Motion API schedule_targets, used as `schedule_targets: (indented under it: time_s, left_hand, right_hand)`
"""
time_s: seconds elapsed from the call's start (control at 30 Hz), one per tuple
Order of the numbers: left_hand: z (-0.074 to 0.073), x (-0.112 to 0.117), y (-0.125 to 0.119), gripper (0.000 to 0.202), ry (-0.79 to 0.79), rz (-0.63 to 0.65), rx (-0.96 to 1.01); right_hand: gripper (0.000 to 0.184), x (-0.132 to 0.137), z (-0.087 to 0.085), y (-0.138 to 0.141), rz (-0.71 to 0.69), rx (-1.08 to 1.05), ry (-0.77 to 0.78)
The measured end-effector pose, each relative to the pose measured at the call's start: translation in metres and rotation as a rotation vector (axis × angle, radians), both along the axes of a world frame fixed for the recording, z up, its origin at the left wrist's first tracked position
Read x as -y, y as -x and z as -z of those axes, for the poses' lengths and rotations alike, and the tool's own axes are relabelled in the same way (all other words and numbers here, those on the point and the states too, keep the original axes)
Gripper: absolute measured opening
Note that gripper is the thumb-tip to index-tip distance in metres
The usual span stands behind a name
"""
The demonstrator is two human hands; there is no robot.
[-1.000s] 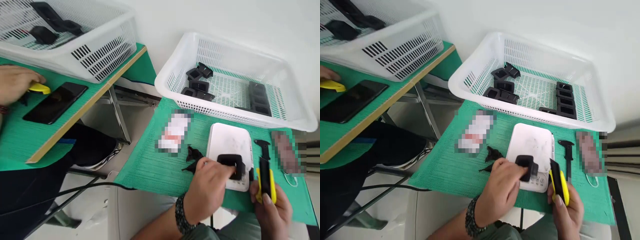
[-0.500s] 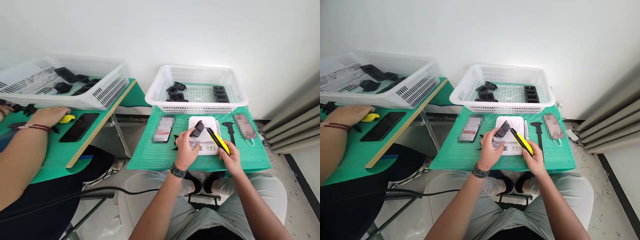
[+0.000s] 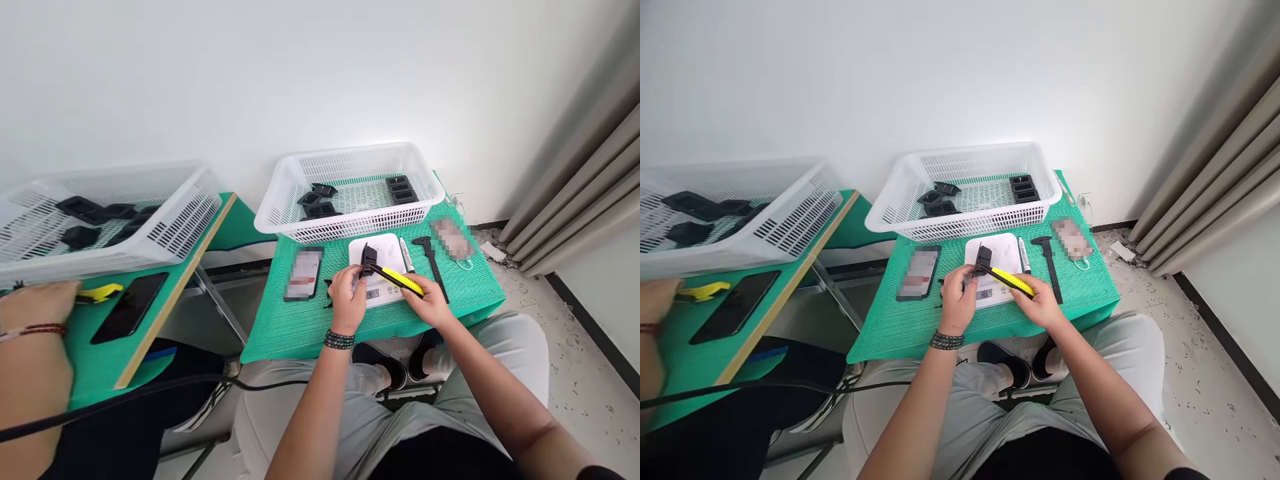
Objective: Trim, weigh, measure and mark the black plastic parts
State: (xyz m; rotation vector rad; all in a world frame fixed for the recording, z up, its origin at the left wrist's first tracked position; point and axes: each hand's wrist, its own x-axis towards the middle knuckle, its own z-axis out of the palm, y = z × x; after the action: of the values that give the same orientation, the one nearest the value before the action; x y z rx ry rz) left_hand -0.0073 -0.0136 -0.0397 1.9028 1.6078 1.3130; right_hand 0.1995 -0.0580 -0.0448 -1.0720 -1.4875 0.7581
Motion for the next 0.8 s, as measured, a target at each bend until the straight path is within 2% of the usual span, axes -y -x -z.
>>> schedule_targets:
  time_s: [0.13, 0.33, 0.57, 0.73, 0.8]
  left_hand:
    - [0.0013, -0.0003, 0.0017, 0.025, 0.015, 0.034, 0.055]
    - [0.0011, -0.0005, 0.0039, 0.029, 0.040, 0.089, 0.082]
    - [-0.0001, -0.0012, 0.0049, 0.030, 0.042, 0.101, 0.106]
    - [0.0032, -0.0026, 0.0055, 0.031, 0.036, 0.098, 0.124]
    - [0.0042, -0.0036, 0.0059, 0.030, 0.037, 0.095, 0.137]
  right_hand:
    - [0.027, -0.0006, -0.0003, -0.0020, 0.037, 0.024, -0.037]
    - [0.027, 0.0002, -0.0061, -0.0016, -0.066, 0.072, -0.055]
    - [0.029, -0.0041, 0.0004, 0.0008, 0.142, 0.017, -0.018]
    - [0.028, -0.0010, -0.0016, -0.0011, -0.009, 0.024, -0.019]
    - [0.029, -0.0011, -0.0012, 0.0009, 0.032, 0.027, -0.010]
